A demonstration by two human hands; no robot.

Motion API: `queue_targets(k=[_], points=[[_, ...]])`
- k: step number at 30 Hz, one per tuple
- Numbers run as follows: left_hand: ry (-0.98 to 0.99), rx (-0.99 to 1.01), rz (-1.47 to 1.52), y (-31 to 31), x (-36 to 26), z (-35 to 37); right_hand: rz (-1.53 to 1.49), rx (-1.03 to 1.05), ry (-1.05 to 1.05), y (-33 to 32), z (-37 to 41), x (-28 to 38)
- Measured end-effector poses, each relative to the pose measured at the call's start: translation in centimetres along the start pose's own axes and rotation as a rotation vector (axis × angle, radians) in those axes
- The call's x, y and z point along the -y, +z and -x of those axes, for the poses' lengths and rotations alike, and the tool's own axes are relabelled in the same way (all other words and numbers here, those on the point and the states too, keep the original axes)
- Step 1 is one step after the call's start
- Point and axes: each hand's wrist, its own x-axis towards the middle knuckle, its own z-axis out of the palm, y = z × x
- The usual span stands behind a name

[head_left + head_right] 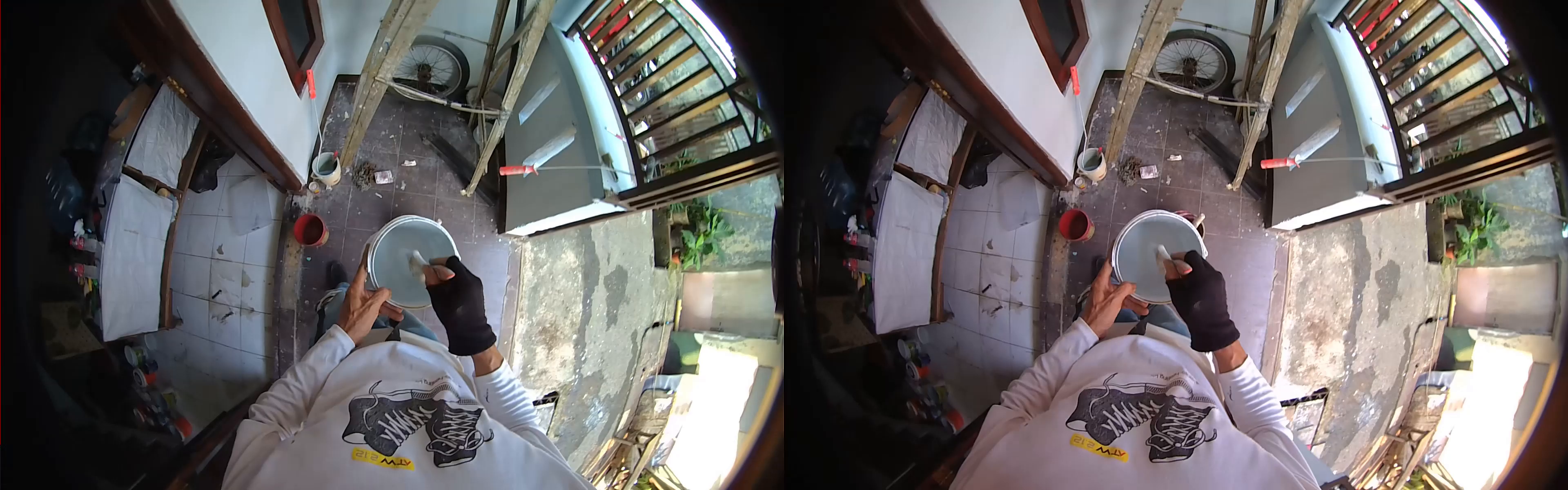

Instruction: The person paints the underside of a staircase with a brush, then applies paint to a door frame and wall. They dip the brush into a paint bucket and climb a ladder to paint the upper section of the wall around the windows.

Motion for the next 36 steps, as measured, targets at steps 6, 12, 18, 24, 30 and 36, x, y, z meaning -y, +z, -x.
queue_targets(k=[6, 12, 18, 24, 30, 36], points=[[-0.024, 0.042, 0.024, -1.1, -0.4, 0.6, -0.166, -0.095, 0.082, 4.1, -1.7, 0.2], [-0.012, 0.045, 0.002, -1.0, -1.6, 1.4, -0.401, -0.040, 0.196, 5.0, -1.5, 0.3], [0.008, -0.006, -0.010, -1.4, -1.8, 0.7, -0.817, 0.027, 0.541, 1.0, -1.8, -0.5], [0.000, -0.037, -0.006, -1.0, -1.7, 0.1, -0.782, 0.008, 0.553, -4.3, -1.0, -2.7], [0.021, -0.030, -0.037, -0.7, -1.2, -0.6, -0.495, -0.028, 0.452, -3.5, -0.8, -4.1], [0.042, -0.095, -0.071, -0.7, -1.2, -0.7, 0.058, -0.107, 0.141, -2.3, -0.9, -3.4]])
